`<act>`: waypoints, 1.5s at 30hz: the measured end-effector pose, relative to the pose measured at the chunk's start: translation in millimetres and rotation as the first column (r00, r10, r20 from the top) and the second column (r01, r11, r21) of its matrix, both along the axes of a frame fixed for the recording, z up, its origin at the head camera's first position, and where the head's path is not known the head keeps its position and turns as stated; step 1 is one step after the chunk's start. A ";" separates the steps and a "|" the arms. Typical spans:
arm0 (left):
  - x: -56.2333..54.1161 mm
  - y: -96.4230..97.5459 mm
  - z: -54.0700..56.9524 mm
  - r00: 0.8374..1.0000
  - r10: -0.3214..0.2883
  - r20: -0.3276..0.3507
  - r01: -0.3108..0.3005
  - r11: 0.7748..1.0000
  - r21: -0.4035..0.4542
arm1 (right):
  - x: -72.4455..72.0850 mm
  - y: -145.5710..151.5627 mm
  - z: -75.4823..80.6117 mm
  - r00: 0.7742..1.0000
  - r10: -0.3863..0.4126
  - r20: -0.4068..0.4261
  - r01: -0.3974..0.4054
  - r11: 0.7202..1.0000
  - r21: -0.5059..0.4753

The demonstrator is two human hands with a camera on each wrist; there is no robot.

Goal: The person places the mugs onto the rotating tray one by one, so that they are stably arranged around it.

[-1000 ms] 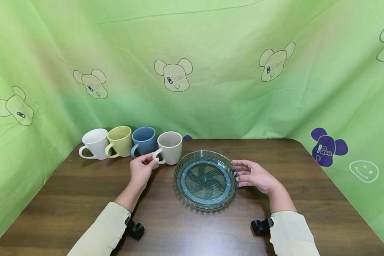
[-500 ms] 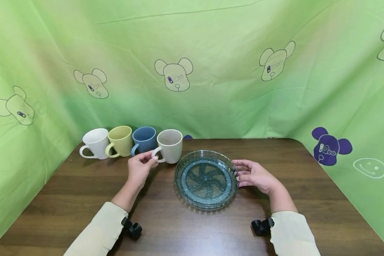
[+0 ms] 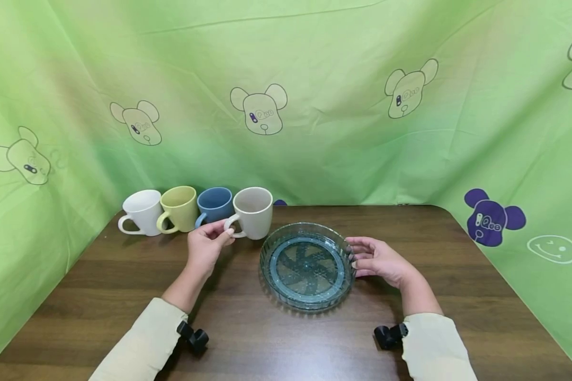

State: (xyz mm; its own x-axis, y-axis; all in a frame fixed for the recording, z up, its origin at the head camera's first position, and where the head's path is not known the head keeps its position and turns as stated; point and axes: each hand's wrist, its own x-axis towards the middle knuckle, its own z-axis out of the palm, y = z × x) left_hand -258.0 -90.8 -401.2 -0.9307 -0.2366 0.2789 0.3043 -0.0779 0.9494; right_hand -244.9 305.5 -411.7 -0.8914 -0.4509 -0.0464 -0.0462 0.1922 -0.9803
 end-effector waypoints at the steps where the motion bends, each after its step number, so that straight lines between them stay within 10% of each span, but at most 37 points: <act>1: 0.2 -0.3 1.0 1.000 -0.002 0.000 0.002 1.000 0.001 | 0.0 -0.1 0.0 1.000 0.001 0.000 -0.001 1.000 0.000; 45: 6.3 16.1 26.4 0.983 -0.185 0.014 0.184 0.982 0.032 | 0.9 -1.8 4.4 1.000 -0.013 0.021 0.013 1.000 0.007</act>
State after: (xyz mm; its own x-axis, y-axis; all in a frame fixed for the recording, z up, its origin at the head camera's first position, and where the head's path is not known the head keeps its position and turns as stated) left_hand -251.7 -74.7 -374.8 -0.9638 -0.0684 0.2577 0.2656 -0.1598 0.9508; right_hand -244.1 303.7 -407.3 -0.8960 -0.4388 -0.0682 -0.0231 0.1995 -0.9796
